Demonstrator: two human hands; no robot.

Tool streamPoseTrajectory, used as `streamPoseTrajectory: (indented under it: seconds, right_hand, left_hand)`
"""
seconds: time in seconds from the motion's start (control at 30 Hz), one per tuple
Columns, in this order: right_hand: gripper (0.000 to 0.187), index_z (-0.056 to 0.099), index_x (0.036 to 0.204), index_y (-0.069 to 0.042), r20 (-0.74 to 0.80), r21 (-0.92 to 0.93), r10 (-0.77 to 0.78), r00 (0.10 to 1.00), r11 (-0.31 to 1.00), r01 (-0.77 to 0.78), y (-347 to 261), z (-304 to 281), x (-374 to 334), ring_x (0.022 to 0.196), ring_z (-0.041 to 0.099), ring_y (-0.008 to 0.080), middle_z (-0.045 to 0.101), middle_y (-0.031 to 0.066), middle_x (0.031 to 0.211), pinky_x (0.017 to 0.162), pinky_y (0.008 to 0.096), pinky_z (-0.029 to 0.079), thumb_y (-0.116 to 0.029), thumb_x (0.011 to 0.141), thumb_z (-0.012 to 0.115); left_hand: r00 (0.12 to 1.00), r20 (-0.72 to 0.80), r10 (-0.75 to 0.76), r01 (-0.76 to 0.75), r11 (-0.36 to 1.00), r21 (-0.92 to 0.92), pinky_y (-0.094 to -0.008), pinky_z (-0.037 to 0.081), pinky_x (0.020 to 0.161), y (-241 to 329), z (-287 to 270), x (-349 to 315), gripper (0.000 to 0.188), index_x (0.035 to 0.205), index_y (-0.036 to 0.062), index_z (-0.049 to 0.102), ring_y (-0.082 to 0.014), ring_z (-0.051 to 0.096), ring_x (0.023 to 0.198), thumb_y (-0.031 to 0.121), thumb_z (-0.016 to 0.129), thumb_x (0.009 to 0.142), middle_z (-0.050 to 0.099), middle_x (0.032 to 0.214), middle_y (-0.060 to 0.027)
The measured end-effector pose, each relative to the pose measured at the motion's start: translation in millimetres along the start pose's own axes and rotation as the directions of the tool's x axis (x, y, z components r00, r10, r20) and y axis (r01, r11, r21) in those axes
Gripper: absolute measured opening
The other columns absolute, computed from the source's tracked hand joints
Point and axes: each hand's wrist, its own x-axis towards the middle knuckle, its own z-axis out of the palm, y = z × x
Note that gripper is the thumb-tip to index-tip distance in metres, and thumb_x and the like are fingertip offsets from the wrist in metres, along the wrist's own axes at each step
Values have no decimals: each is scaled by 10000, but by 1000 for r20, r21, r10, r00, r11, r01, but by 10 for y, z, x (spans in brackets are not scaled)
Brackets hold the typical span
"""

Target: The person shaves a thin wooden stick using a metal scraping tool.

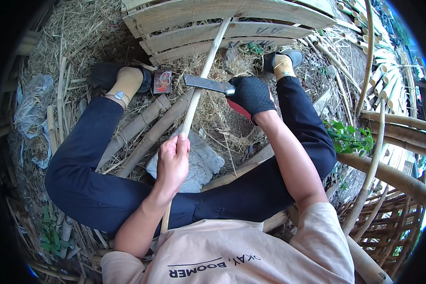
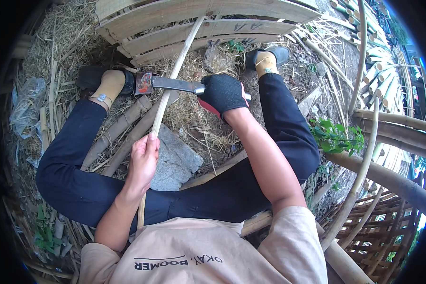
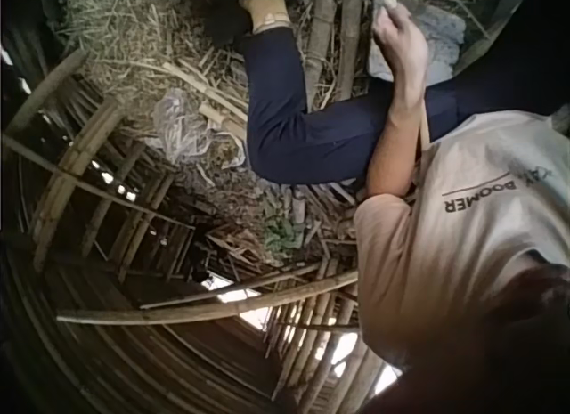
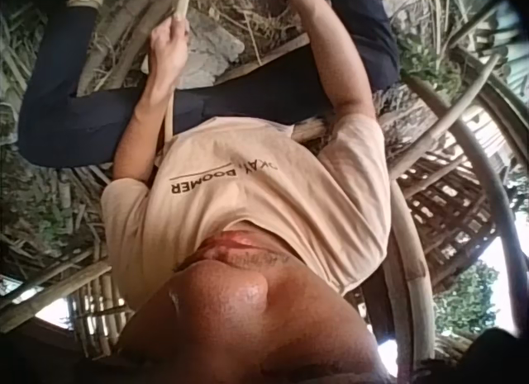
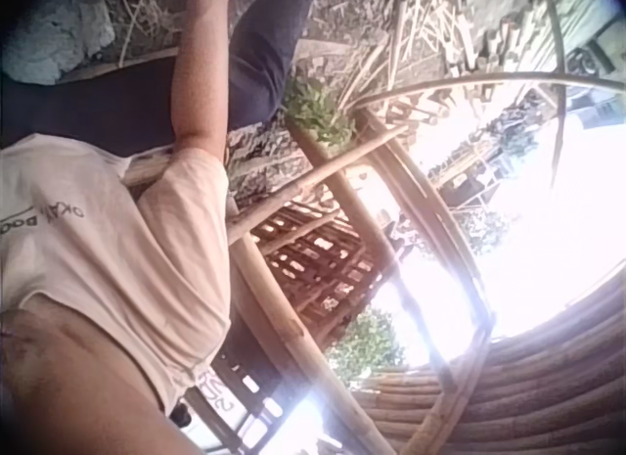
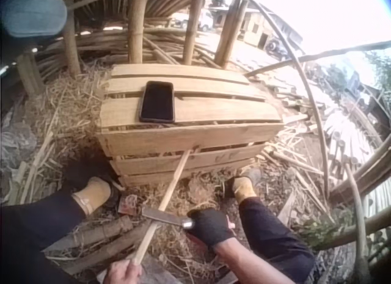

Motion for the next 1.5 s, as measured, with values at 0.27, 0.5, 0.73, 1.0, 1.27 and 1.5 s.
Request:
streamPoseTrajectory:
  seconds: [0.27, 0.5, 0.73, 1.0, 1.27, 1.5]
  right_hand:
    - [302, 769, 972, -146, -112, 22, 182, 977, 983, -181, 402, -130, 193, 838, 714, 376, 732, 183, 888, 788, 455, 564, -394, 838, 660]
    - [349, 747, 1066, -148, -121, 102, 71, 990, 993, -59, 217, -60, 70, 864, 707, 382, 729, 186, 905, 790, 454, 561, -391, 822, 692]
    - [329, 748, 1020, -140, 111, 158, -136, 984, 980, 118, -302, -72, -369, 804, 688, 389, 711, 184, 844, 732, 467, 549, -403, 823, 730]
    - [256, 739, 946, -141, 186, 99, -201, 962, 978, 186, -382, 65, -315, 795, 702, 370, 716, 161, 818, 737, 458, 565, -290, 739, 718]
    - [193, 758, 893, -189, 96, 21, -232, 968, 973, 231, -352, 140, -269, 782, 726, 329, 727, 125, 793, 720, 447, 576, -280, 748, 670]
    - [259, 757, 953, -131, -61, 102, 61, 996, 993, -54, 157, -29, 23, 833, 710, 363, 726, 178, 867, 783, 457, 564, -327, 823, 650]
  left_hand:
    - [999, 32, -18, 19, 1000, -25, -212, 192, 414, -60, 34, 36, 392, 771, 126, 473, -2, 260, 453, 327, 401, 1100, 322, 568, 114]
    - [976, 125, -180, 206, 947, -246, -216, 180, 419, 94, -29, 50, 384, 778, 114, 501, 4, 266, 463, 334, 437, 1087, 328, 573, 108]
    - [956, 162, -247, 289, 894, -343, -197, 144, 382, 143, -89, 76, 362, 831, 130, 483, 20, 226, 428, 382, 432, 1086, 285, 569, 128]
    - [992, 59, -113, 121, 979, -167, -216, 189, 414, -8, -3, 63, 410, 769, 136, 484, -2, 263, 453, 394, 428, 1083, 313, 568, 108]
    - [997, -2, -71, 70, 990, -119, -249, 232, 473, 37, 14, 38, 446, 705, 107, 481, -29, 296, 516, 308, 409, 1097, 356, 596, 73]
    - [995, 60, -77, 84, 990, -111, -256, 226, 467, -21, 56, -74, 452, 711, 108, 464, -35, 288, 509, 319, 389, 1104, 347, 590, 69]
